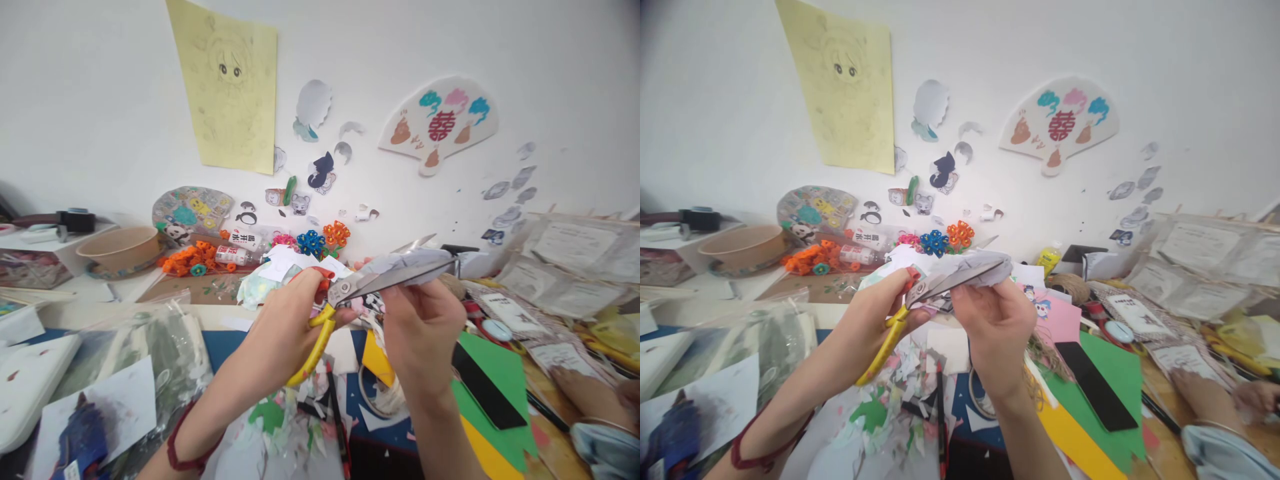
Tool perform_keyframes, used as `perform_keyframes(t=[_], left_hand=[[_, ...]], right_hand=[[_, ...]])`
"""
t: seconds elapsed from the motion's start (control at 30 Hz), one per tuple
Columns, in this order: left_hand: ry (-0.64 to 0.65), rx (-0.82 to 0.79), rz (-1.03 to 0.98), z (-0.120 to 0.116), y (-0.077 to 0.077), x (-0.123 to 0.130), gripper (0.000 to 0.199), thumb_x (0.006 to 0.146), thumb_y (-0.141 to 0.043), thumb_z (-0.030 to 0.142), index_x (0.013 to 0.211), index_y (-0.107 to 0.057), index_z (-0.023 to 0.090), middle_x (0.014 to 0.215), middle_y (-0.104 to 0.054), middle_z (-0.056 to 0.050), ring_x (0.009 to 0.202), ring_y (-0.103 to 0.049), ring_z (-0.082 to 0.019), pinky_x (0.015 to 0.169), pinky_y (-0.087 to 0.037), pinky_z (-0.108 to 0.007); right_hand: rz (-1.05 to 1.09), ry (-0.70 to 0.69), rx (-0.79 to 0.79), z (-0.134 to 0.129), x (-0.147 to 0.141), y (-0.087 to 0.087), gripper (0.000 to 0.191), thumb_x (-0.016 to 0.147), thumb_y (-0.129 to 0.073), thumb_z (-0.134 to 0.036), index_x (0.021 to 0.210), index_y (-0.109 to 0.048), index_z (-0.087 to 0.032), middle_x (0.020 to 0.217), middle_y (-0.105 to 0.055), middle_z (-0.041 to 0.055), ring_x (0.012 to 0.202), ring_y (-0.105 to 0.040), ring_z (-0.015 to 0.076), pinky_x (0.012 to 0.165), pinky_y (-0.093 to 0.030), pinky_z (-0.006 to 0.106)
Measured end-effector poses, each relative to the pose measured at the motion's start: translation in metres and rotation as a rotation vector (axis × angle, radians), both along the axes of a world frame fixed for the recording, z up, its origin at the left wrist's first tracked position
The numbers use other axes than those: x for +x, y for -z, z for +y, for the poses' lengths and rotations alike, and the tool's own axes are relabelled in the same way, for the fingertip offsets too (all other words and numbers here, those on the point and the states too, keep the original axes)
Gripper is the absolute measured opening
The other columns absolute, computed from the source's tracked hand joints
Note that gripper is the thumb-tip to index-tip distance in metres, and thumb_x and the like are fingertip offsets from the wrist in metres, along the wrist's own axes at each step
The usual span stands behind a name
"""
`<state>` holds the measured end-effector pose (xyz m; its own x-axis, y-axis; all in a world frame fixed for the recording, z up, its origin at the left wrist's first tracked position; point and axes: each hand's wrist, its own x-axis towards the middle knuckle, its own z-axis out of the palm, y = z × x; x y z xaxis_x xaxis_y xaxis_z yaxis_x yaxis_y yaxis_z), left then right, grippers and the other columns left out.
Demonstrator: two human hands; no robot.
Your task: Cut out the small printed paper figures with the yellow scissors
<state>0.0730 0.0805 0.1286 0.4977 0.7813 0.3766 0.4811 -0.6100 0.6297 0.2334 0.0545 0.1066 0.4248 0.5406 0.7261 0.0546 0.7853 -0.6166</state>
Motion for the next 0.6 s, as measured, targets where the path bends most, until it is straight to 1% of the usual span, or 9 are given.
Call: perform_keyframes(t=[0.2,0.3,0.4,0.5,0.6], left_hand=[[0.014,-0.028,0.014,0.0,-0.001,-0.001,0.023,0.092,-0.052,0.04,0.085,-0.039,0.022,0.08,-0.048,0.002,0.068,-0.039,-0.016,0.063,-0.029,-0.029],[0.031,0.043,0.016,0.004,0.001,-0.008,0.021,0.088,-0.055,0.037,0.09,-0.04,0.023,0.081,-0.048,0.002,0.066,-0.04,-0.015,0.063,-0.031,-0.029],[0.019,0.145,0.048,0.007,0.001,-0.015,0.025,0.085,-0.06,0.036,0.096,-0.042,0.023,0.081,-0.047,0.003,0.065,-0.041,-0.015,0.063,-0.032,-0.029],[0.008,0.159,0.081,0.008,0.0,-0.019,0.025,0.086,-0.06,0.036,0.1,-0.044,0.022,0.079,-0.047,0.004,0.064,-0.042,-0.016,0.064,-0.032,-0.029],[0.022,0.126,0.081,0.006,-0.001,-0.019,0.023,0.086,-0.061,0.035,0.097,-0.044,0.023,0.078,-0.047,0.004,0.063,-0.042,-0.016,0.063,-0.033,-0.029]], right_hand=[[-0.008,-0.011,-0.012,-0.002,0.003,-0.001,0.021,0.082,-0.075,-0.01,0.098,-0.08,-0.024,0.09,-0.08,-0.0007,0.088,-0.076,0.0163,0.083,-0.064,0.027],[-0.053,-0.012,-0.029,-0.006,0.007,-0.005,0.024,0.081,-0.076,-0.008,0.097,-0.08,-0.025,0.091,-0.08,-0.0015,0.087,-0.075,0.0143,0.081,-0.063,0.023],[-0.101,-0.004,-0.044,-0.011,0.013,-0.011,0.023,0.081,-0.075,-0.006,0.093,-0.08,-0.025,0.088,-0.08,-0.0022,0.083,-0.075,0.0124,0.076,-0.062,0.019],[-0.15,-0.026,-0.08,-0.016,0.017,-0.016,0.025,0.08,-0.074,-0.004,0.094,-0.08,-0.025,0.087,-0.079,-0.0017,0.081,-0.075,0.0138,0.075,-0.062,0.022],[-0.188,-0.037,-0.098,-0.018,0.019,-0.018,0.028,0.08,-0.073,-0.002,0.094,-0.079,-0.026,0.087,-0.079,-0.0015,0.082,-0.075,0.0156,0.076,-0.063,0.025]])
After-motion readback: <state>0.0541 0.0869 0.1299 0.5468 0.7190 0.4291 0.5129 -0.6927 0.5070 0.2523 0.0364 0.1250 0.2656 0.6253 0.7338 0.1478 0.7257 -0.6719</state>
